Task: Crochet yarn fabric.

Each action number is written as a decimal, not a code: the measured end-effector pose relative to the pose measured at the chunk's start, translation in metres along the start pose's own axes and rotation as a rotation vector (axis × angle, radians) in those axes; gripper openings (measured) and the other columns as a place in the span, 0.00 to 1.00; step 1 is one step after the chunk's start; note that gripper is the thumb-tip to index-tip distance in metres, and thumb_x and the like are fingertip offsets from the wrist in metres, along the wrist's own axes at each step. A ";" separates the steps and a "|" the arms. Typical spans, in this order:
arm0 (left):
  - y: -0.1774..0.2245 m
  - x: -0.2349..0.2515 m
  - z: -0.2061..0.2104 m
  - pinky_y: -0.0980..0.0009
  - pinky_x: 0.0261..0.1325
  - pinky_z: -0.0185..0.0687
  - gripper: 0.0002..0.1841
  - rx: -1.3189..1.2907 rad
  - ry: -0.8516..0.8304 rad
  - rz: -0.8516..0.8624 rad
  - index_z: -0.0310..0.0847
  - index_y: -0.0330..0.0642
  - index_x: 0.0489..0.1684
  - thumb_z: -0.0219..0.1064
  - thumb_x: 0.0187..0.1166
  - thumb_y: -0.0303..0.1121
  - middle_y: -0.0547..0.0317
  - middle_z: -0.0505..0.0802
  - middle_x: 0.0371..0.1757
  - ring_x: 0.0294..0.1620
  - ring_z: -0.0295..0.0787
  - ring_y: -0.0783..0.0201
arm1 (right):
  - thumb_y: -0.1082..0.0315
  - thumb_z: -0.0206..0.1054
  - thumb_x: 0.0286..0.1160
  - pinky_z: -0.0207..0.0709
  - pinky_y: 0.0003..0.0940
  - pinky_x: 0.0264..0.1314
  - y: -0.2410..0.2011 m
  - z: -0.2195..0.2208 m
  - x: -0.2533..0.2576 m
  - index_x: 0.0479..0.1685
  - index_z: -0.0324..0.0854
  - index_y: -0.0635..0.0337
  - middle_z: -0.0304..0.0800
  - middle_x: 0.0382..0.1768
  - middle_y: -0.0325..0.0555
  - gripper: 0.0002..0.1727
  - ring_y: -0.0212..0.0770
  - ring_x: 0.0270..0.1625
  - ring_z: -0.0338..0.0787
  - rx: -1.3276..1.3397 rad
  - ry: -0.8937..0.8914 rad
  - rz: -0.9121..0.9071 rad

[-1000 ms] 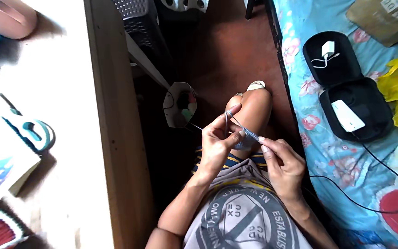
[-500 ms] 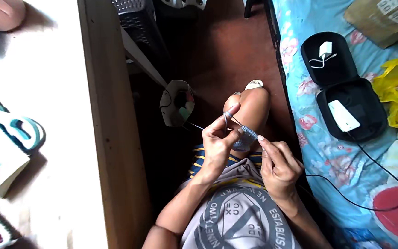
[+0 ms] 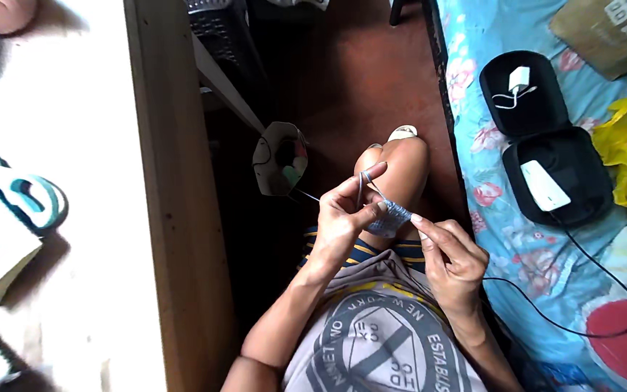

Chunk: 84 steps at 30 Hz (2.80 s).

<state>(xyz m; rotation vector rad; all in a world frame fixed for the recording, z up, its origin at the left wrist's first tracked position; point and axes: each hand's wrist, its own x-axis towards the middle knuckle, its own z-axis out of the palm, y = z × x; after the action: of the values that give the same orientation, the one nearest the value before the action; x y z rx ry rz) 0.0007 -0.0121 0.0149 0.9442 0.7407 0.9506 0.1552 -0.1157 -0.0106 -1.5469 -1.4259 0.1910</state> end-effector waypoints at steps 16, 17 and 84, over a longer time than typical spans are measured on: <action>-0.002 -0.002 -0.002 0.77 0.39 0.86 0.30 0.026 -0.008 0.017 0.79 0.33 0.74 0.67 0.67 0.12 0.59 0.92 0.33 0.29 0.86 0.73 | 0.74 0.65 0.79 0.76 0.17 0.38 0.004 0.000 0.001 0.46 0.95 0.61 0.89 0.31 0.47 0.12 0.27 0.34 0.85 0.057 -0.019 -0.008; -0.002 -0.002 -0.002 0.76 0.39 0.86 0.30 0.030 -0.011 0.019 0.78 0.33 0.75 0.67 0.67 0.12 0.59 0.92 0.33 0.29 0.86 0.72 | 0.73 0.65 0.79 0.77 0.16 0.39 0.005 0.000 0.001 0.46 0.95 0.62 0.89 0.32 0.46 0.11 0.26 0.35 0.85 0.087 -0.026 0.011; -0.013 0.026 -0.022 0.75 0.43 0.86 0.23 0.050 -0.064 0.154 0.83 0.32 0.68 0.65 0.71 0.15 0.63 0.92 0.37 0.34 0.87 0.74 | 0.75 0.63 0.79 0.76 0.20 0.36 0.001 0.021 0.022 0.49 0.96 0.60 0.89 0.30 0.50 0.13 0.33 0.33 0.86 -0.120 -0.036 0.007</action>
<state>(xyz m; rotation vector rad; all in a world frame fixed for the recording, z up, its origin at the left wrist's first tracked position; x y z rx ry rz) -0.0029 0.0155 -0.0093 1.0829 0.6470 1.0350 0.1475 -0.0864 -0.0114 -1.6540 -1.4834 0.1407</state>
